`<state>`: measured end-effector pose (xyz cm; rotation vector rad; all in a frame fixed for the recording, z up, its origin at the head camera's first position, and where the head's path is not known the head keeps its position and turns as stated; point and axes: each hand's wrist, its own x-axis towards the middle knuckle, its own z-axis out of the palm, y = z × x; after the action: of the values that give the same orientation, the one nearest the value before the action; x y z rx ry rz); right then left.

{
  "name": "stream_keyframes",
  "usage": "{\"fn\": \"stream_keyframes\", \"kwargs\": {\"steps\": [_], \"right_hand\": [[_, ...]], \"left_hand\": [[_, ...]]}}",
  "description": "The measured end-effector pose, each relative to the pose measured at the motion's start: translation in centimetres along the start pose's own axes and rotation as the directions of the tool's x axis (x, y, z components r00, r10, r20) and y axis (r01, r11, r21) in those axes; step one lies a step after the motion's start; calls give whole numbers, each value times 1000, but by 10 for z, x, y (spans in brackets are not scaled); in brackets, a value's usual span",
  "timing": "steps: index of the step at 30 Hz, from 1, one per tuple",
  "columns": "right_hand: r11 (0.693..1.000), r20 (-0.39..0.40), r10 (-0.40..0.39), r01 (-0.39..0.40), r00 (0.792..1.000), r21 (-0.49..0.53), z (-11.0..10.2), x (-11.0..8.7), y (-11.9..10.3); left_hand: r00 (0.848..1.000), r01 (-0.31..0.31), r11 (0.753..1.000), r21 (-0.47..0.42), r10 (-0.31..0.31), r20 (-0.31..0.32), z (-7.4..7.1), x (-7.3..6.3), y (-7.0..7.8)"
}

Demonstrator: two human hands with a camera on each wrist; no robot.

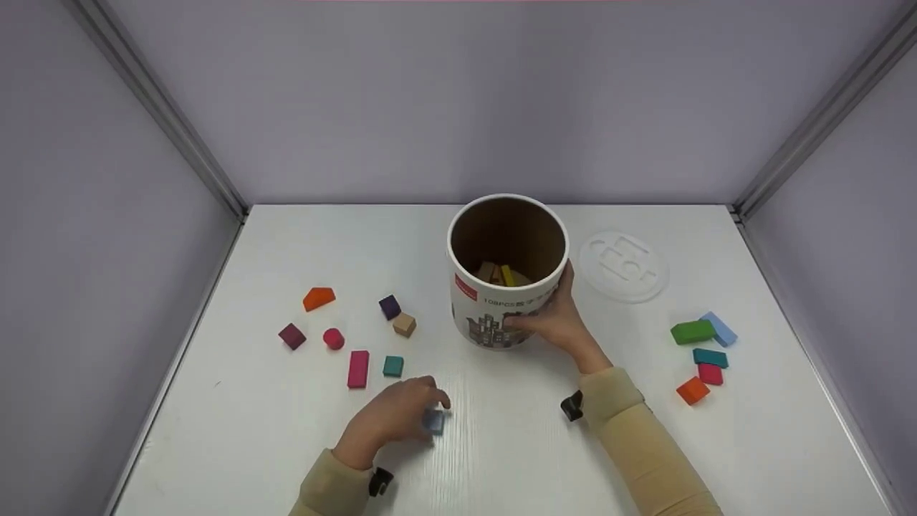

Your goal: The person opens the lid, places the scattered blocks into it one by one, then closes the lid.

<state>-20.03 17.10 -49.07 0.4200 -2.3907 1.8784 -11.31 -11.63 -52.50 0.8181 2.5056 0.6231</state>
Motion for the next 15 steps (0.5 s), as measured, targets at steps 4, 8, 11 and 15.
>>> {"fn": "stream_keyframes", "kwargs": {"steps": [4, 8, 11, 15], "right_hand": [[1000, -1, 15, -15, 1000, -11, 1, 0, 0], [1000, 0, 20, -20, 1000, -17, 1, -1, -1], [1000, 3, 22, -22, 1000, -7, 1, -1, -1], [1000, 13, 11, -12, 1000, 14, 1, 0, -2]], "left_hand": [[1000, 3, 1000, 30, -2, -16, 3, 2, 0], [1000, 0, 1000, 24, 0, -30, 5, 2, 1], [999, -1, 1000, 21, 2, -45, 7, 2, 1], [998, -9, 999, 35, 11, -63, 7, 1, 1]]}}
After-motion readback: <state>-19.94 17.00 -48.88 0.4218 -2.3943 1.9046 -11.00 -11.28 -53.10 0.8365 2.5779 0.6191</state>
